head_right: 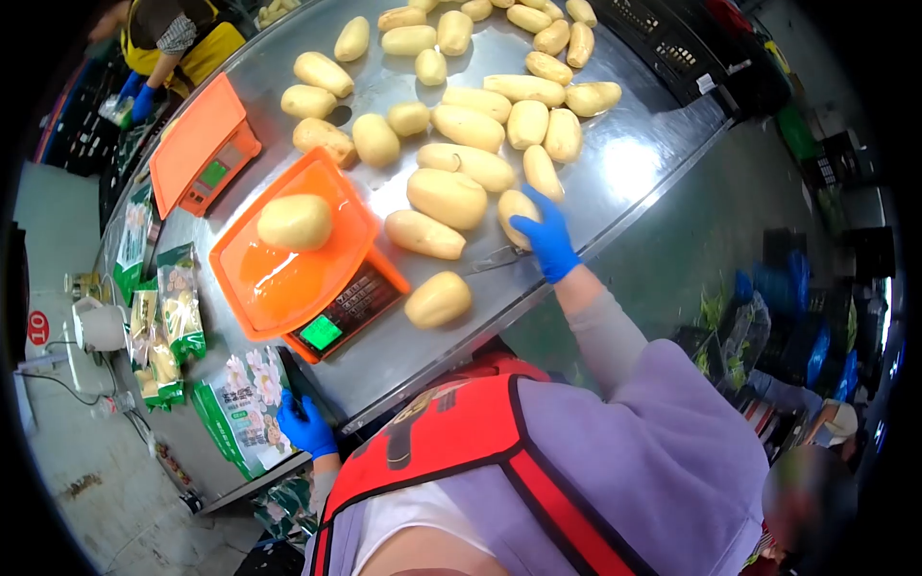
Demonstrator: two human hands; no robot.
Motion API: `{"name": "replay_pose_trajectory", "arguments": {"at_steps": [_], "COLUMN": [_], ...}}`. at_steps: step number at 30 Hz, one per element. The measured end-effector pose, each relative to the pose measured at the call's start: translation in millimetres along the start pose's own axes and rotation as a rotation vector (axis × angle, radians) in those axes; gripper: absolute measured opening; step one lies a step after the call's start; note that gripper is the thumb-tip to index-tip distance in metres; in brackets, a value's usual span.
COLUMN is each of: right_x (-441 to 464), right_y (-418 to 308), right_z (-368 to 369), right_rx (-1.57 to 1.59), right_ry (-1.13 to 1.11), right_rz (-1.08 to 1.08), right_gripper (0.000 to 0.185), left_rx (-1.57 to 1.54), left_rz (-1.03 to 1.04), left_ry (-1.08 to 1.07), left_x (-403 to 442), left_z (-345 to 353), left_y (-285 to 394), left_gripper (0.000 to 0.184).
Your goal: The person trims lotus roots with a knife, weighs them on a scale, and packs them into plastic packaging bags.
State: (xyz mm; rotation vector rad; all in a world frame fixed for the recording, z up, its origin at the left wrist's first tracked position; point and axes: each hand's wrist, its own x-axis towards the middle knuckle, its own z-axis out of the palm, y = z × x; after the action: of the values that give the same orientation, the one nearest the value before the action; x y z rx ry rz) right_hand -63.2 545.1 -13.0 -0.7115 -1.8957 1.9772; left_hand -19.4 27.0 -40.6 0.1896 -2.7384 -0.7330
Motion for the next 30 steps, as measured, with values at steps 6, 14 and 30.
{"name": "replay_pose_trajectory", "arguments": {"at_steps": [6,14,30], "right_x": [31,114,129], "right_y": [26,-38,-89], "right_z": [39,14,21], "right_rx": [-0.49,-0.799,0.738], "right_ry": [0.19,0.149,-0.485], "right_rz": [-0.475,-0.418,0.403], "right_gripper": [0.062,0.065,0.059], "left_rx": [0.003,0.016,0.054], "left_rz": [-0.029,-0.065,0.06], "left_ry": [-0.024,-0.019,0.081], "left_x": [-1,1,-1], "left_z": [0,-4,3], "left_y": [2,16,5], "left_gripper": [0.039,0.039,0.034]}}
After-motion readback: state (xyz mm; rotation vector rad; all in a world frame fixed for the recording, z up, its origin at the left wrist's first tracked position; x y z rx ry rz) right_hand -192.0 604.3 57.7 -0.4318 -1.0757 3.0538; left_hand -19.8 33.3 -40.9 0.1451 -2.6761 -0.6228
